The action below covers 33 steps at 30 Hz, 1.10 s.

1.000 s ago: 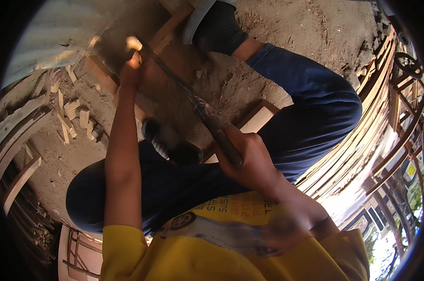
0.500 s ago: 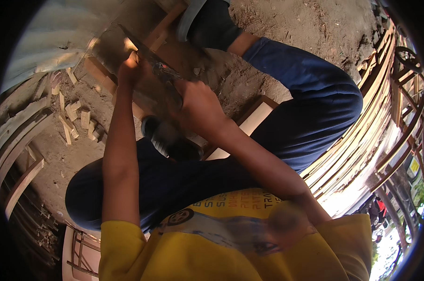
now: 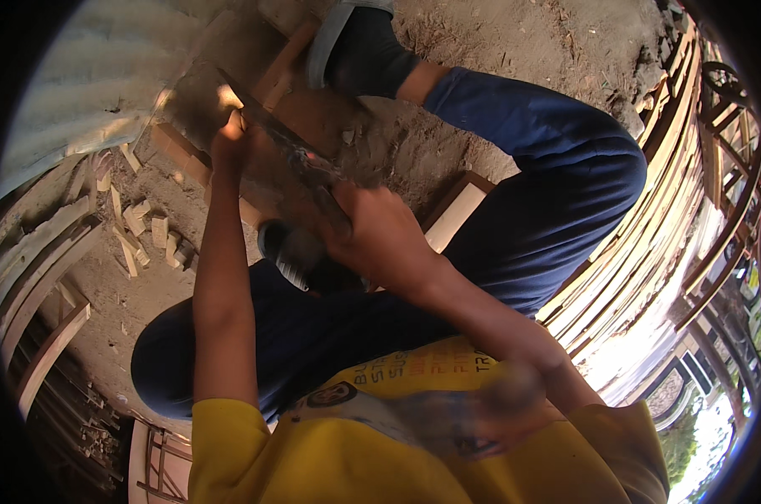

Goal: The person sits on the ground and uses a hand saw to cut a small piece of wood held between their legs. They repeatedly saw back and forth along the wood, producing sawdust.

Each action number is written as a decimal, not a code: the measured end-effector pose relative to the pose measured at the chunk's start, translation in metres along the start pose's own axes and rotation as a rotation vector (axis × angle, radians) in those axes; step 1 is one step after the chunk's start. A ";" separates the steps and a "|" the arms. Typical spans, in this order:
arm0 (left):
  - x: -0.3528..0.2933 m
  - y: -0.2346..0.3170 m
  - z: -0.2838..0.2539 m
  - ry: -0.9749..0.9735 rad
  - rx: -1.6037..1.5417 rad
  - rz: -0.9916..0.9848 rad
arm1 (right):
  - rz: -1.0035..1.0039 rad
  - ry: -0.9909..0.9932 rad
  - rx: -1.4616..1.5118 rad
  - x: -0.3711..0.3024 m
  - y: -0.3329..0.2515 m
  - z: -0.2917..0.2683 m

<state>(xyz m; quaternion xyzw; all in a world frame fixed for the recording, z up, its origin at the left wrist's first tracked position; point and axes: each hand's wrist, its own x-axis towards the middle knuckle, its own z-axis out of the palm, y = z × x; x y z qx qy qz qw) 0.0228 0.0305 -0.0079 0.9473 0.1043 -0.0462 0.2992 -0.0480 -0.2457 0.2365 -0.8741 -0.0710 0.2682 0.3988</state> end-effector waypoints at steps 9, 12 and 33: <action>0.000 0.018 -0.002 -0.062 0.019 -0.019 | -0.077 0.003 0.020 0.024 0.018 0.001; -0.004 0.015 -0.013 -0.056 -0.006 -0.077 | 0.065 -0.084 0.143 -0.024 0.014 -0.032; 0.002 0.016 0.005 -0.007 -0.025 -0.039 | -0.057 0.007 0.014 0.008 0.022 -0.002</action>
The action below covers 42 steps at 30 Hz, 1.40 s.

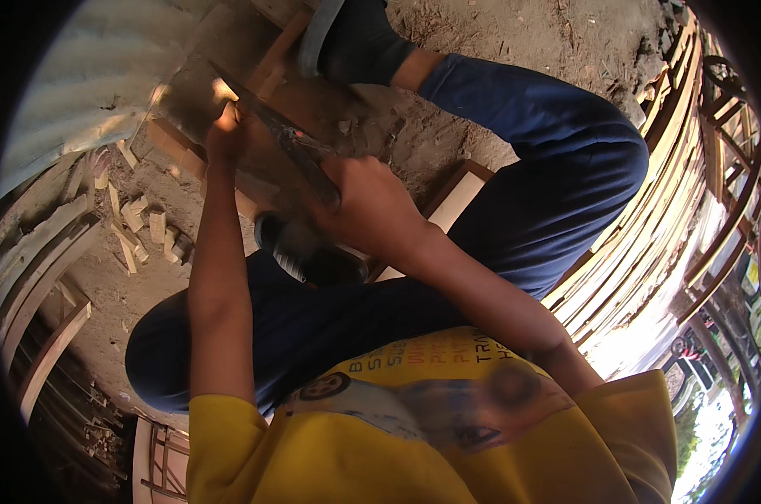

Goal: The person sits on the ground and uses a hand saw to cut a small piece of wood held between their legs. They repeatedly saw back and forth along the wood, producing sawdust.

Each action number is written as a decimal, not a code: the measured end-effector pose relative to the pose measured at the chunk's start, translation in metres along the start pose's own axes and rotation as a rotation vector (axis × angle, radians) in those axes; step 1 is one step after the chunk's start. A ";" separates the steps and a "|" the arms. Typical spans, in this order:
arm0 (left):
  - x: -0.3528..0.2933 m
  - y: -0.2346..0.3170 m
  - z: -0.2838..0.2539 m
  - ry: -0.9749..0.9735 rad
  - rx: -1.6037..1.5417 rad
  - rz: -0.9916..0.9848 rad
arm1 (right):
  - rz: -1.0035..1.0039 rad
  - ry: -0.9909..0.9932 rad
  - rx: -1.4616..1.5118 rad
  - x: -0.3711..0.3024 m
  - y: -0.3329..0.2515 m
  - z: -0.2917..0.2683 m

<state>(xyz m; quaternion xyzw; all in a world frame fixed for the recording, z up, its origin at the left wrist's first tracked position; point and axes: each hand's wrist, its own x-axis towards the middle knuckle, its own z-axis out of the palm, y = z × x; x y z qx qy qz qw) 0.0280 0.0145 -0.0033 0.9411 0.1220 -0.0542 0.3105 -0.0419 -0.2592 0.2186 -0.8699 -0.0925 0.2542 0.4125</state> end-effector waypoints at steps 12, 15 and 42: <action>0.001 -0.008 -0.003 -0.079 -0.035 -0.026 | 0.024 0.000 -0.026 -0.003 -0.009 0.003; -0.002 -0.008 -0.016 -0.082 0.092 -0.010 | 0.082 -0.020 0.107 -0.068 -0.006 -0.038; 0.011 -0.008 -0.023 -0.167 -0.171 0.061 | 0.025 -0.051 0.138 -0.061 -0.012 -0.032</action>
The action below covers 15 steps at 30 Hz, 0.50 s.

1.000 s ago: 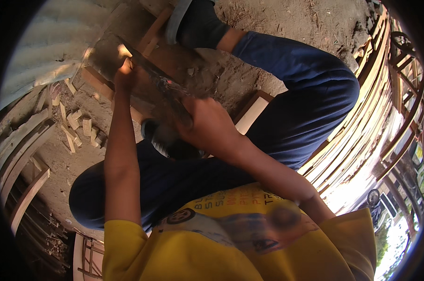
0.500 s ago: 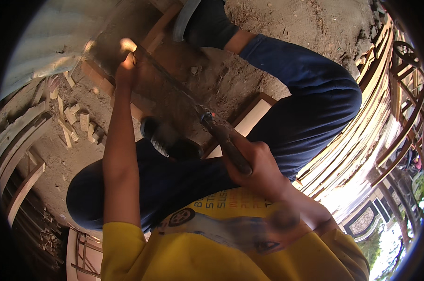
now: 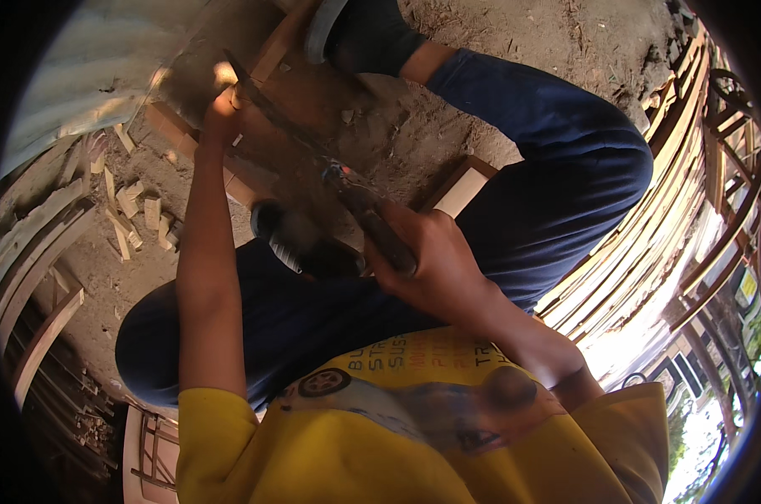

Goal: The person sits on the ground and uses a hand saw to cut a small piece of wood held between their legs. They repeatedly saw back and forth along the wood, producing sawdust.

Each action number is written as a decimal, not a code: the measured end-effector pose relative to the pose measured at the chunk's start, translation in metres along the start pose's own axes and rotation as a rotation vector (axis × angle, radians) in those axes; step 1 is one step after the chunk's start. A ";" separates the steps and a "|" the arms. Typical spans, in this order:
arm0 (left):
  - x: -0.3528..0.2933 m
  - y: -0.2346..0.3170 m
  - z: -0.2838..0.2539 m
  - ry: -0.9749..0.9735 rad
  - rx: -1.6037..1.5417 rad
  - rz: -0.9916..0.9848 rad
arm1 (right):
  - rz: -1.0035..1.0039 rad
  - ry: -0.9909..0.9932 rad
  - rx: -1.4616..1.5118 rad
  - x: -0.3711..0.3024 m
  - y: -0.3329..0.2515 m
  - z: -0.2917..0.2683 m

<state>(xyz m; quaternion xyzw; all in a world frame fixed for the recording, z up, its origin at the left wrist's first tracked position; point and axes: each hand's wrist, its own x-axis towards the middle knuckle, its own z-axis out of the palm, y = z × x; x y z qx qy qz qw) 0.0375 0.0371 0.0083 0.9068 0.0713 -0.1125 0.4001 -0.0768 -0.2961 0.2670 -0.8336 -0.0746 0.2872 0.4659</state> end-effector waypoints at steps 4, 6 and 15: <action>0.001 -0.009 -0.009 -0.159 -0.043 -0.078 | 0.049 -0.009 0.071 -0.001 0.003 0.001; -0.001 -0.012 -0.001 -0.056 -0.022 -0.009 | 0.058 0.070 0.096 -0.017 0.012 -0.011; 0.020 -0.013 -0.030 -0.389 -0.010 -0.245 | -0.015 0.059 0.114 -0.021 0.005 -0.014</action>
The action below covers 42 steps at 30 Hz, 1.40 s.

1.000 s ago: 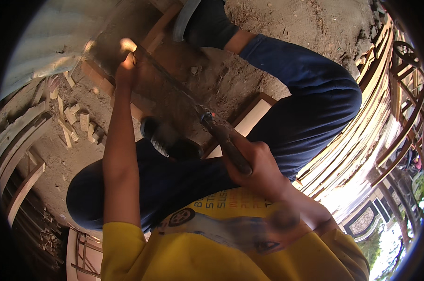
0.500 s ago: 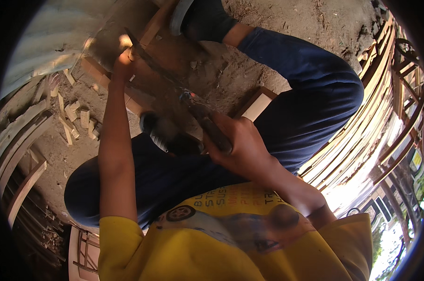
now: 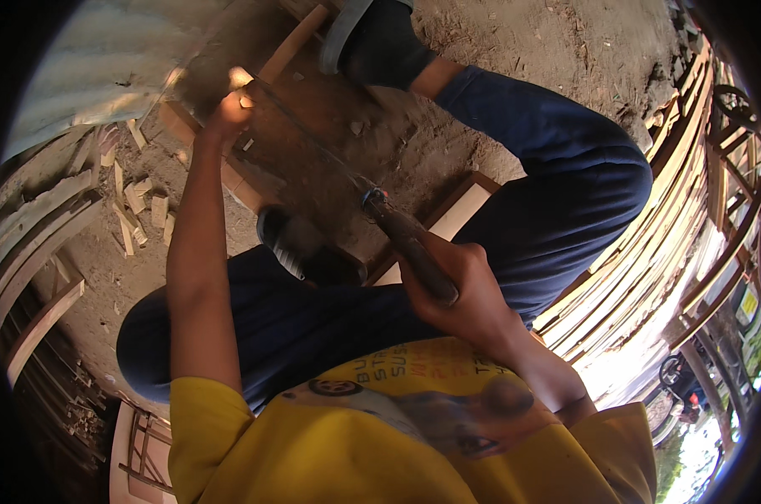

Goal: The person sits on the ground and uses a hand saw to cut a small piece of wood held between their legs. They repeatedly saw back and forth along the wood, producing sawdust.

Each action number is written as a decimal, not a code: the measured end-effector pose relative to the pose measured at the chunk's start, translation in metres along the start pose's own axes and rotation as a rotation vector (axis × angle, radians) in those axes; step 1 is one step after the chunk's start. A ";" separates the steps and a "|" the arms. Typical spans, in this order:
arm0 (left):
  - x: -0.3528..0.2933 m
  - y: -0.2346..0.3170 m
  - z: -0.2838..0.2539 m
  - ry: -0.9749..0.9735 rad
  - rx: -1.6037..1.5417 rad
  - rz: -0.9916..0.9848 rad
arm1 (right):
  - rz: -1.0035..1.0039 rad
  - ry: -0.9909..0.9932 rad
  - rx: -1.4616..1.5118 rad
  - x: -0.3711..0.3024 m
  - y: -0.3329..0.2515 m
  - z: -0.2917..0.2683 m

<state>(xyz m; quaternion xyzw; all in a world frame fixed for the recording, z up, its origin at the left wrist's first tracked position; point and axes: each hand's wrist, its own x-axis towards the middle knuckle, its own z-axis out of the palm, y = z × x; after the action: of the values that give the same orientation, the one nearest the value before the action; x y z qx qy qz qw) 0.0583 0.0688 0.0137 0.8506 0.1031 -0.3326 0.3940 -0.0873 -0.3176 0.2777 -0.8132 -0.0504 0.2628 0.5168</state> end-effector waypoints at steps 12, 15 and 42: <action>-0.015 -0.001 0.071 0.676 0.450 0.205 | 0.172 0.029 -0.080 -0.041 -0.034 -0.008; -0.010 0.001 0.086 0.776 0.455 0.299 | 0.054 -0.013 -0.086 0.002 -0.020 0.003; -0.017 0.016 0.082 0.701 0.243 0.110 | 0.010 -0.034 -0.291 0.030 0.010 0.019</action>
<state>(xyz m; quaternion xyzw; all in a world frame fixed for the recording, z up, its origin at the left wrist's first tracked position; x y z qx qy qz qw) 0.0133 -0.0012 -0.0041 0.9577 0.1455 -0.0091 0.2481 -0.0730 -0.2958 0.2520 -0.8752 -0.0929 0.2692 0.3912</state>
